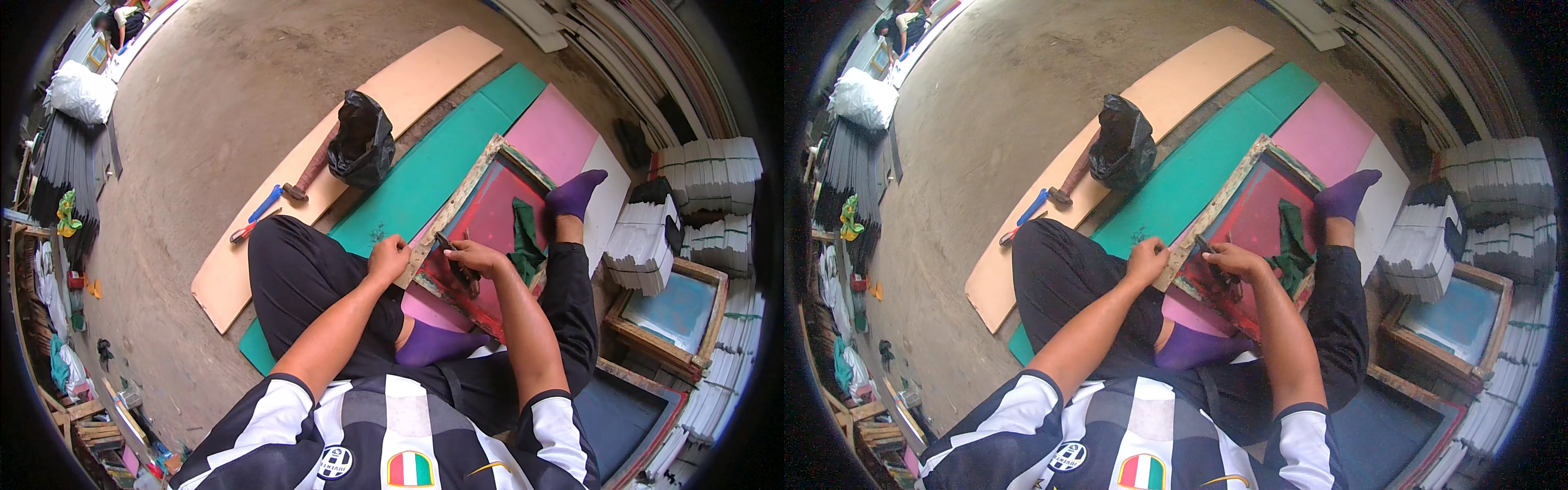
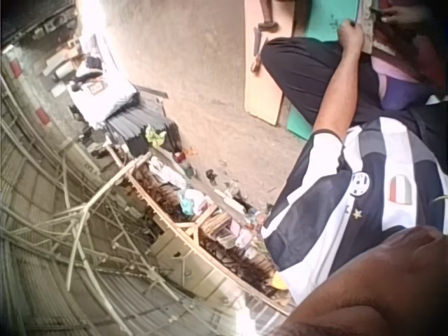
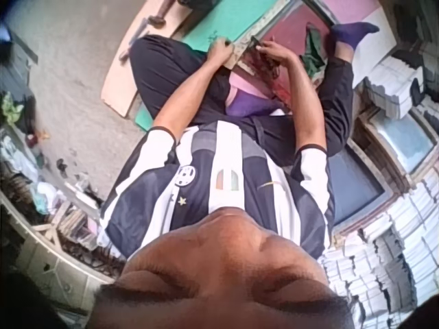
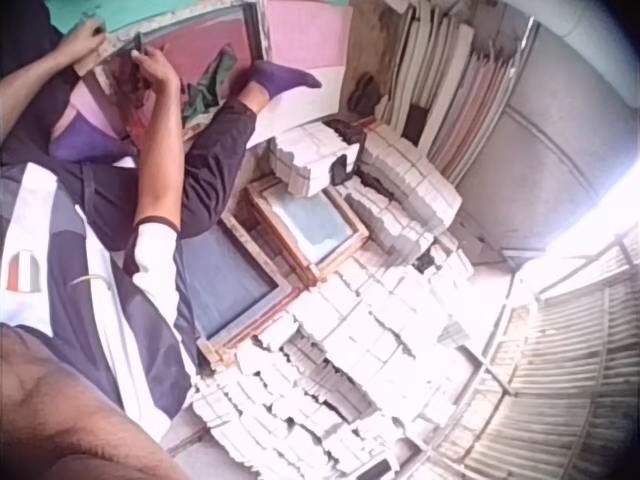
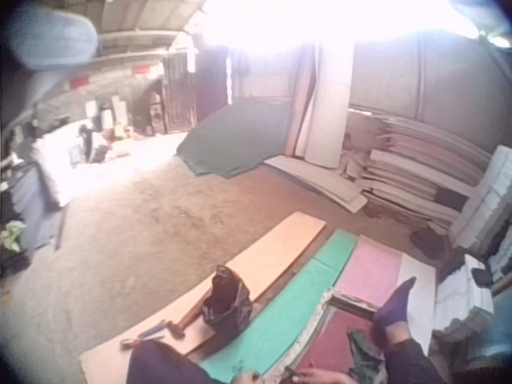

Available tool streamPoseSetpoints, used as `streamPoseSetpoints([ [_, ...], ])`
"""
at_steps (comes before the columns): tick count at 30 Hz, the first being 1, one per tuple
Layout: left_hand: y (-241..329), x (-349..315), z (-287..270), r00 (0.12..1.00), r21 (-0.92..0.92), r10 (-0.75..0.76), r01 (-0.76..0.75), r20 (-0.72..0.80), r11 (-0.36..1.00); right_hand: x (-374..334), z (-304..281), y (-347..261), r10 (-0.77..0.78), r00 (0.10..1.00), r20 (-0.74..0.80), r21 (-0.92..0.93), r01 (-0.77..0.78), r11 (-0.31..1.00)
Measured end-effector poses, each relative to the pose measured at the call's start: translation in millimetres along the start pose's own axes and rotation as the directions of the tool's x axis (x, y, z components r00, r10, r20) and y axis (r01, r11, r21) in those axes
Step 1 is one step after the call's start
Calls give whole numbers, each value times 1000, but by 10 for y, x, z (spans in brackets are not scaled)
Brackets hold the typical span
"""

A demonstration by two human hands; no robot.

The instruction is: The person sits on the floor and uses a small metal tool to scrape residue off the edge of a wooden frame. They repeatedly scrape along the frame's edge, occasionally pausing to wipe the tool on a green cloth.

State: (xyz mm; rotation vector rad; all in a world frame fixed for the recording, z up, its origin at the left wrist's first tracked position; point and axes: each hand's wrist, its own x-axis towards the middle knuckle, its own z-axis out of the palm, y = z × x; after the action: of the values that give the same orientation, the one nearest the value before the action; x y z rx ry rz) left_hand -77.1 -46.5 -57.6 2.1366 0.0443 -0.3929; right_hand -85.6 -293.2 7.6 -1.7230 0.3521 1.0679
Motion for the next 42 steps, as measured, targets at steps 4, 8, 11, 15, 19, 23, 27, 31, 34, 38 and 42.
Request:
streamPoseSetpoints([
  [4, -12, 8, 4, 1000, -6, 1, -1, 3, 1000, 89, -55, 75, -27, 999, 23, -88, 29, 996],
  [8, -24, 17, 15, 1000, -14, -14, 14, 11, 1000, 74, -119, -70, 43, 998, 35, -222, -34, 975],
  [11, -31, 21, 14, 1000, -17, -1, 2, 10, 1000, 113, -181, -129, 41, 998, 57, -343, -19, 939],
  [15, -1, 25, -10, 1000, -4, -6, 6, 10, 1000, 61, -240, -332, 124, 990, 71, -514, -70, 855],
  [19, -16, 25, -7, 1000, -29, 1, -1, 15, 1000, 127, -276, -333, 149, 983, 108, -531, -70, 844],
  [23, 150, -50, -53, 992, 51, 113, -111, -51, 993, 20, -299, -377, 177, 979, 99, -435, -117, 893],
  [27, 451, -54, 26, 898, 270, 413, -364, -151, 891, -140, -274, -184, 44, 995, 85, -114, -34, 993],
  [31, 608, 17, 222, 896, 460, 435, -349, -92, 816, -238, -159, -1, -40, 997, 66, -50, 43, 998],
  [34, 566, 53, 361, 895, 576, 435, -304, -101, 759, -269, -87, 175, -117, 993, 22, -5, 118, 993],
  [38, 557, 64, 453, 886, 598, 445, -288, -130, 748, -268, 33, 378, -149, 987, -55, 198, 157, 968],
  [42, 601, 98, 461, 911, 597, 403, -275, -90, 754, -288, 90, 441, -211, 974, -78, 370, 225, 901],
])
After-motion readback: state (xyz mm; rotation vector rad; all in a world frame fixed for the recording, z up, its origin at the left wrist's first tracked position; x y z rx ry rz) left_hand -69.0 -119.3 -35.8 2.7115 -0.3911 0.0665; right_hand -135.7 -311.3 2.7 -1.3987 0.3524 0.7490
